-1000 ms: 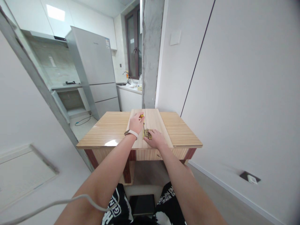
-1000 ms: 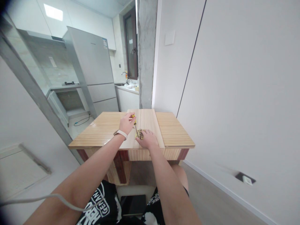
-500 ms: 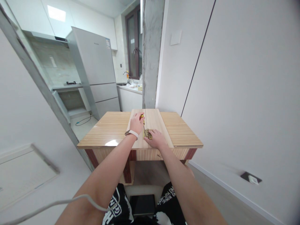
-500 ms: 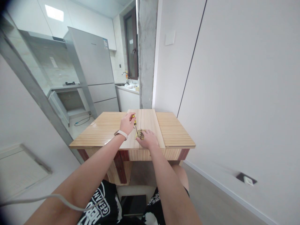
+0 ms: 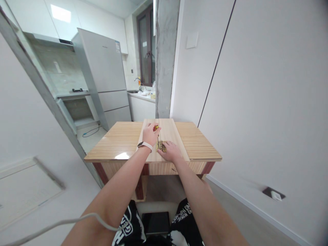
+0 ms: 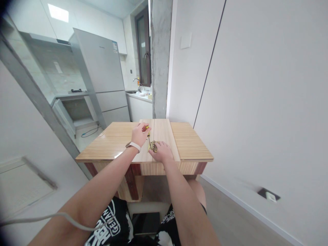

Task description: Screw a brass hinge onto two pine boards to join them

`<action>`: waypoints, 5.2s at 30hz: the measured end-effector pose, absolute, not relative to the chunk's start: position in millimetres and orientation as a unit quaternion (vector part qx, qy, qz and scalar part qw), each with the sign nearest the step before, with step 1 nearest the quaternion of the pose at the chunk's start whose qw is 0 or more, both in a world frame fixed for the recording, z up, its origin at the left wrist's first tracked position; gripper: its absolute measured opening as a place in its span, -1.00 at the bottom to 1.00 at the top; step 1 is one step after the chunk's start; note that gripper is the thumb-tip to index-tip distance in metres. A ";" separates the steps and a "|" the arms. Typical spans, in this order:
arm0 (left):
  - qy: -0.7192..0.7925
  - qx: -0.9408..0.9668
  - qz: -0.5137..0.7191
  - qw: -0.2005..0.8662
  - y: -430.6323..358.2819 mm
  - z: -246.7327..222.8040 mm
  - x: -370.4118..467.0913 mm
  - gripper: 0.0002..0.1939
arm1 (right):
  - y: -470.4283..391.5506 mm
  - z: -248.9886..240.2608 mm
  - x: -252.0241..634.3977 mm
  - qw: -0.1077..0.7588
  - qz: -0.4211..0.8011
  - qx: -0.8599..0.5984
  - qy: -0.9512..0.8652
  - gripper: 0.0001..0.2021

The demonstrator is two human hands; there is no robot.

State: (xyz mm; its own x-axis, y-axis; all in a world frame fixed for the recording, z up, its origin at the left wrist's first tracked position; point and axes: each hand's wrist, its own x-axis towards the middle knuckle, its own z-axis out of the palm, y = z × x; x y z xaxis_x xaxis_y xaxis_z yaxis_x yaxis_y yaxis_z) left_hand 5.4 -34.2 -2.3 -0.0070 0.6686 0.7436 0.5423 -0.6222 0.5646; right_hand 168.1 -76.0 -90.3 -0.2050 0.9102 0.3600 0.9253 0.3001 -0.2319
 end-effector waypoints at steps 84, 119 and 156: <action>0.416 0.717 0.549 0.105 -31.2 -5.1 9.7 -0.74 | -75.4 -92.0 168.4 0.232 -0.022 -0.591 -0.772 -0.42; 0.439 0.711 0.545 0.075 -33.3 -0.2 11.1 -0.78 | -74.7 -94.4 169.0 0.228 -0.022 -0.585 -0.778 -0.42; 0.444 0.692 0.562 0.094 -36.4 -0.4 6.1 -0.77 | -75.5 -92.8 169.5 0.228 -0.017 -0.588 -0.776 -0.42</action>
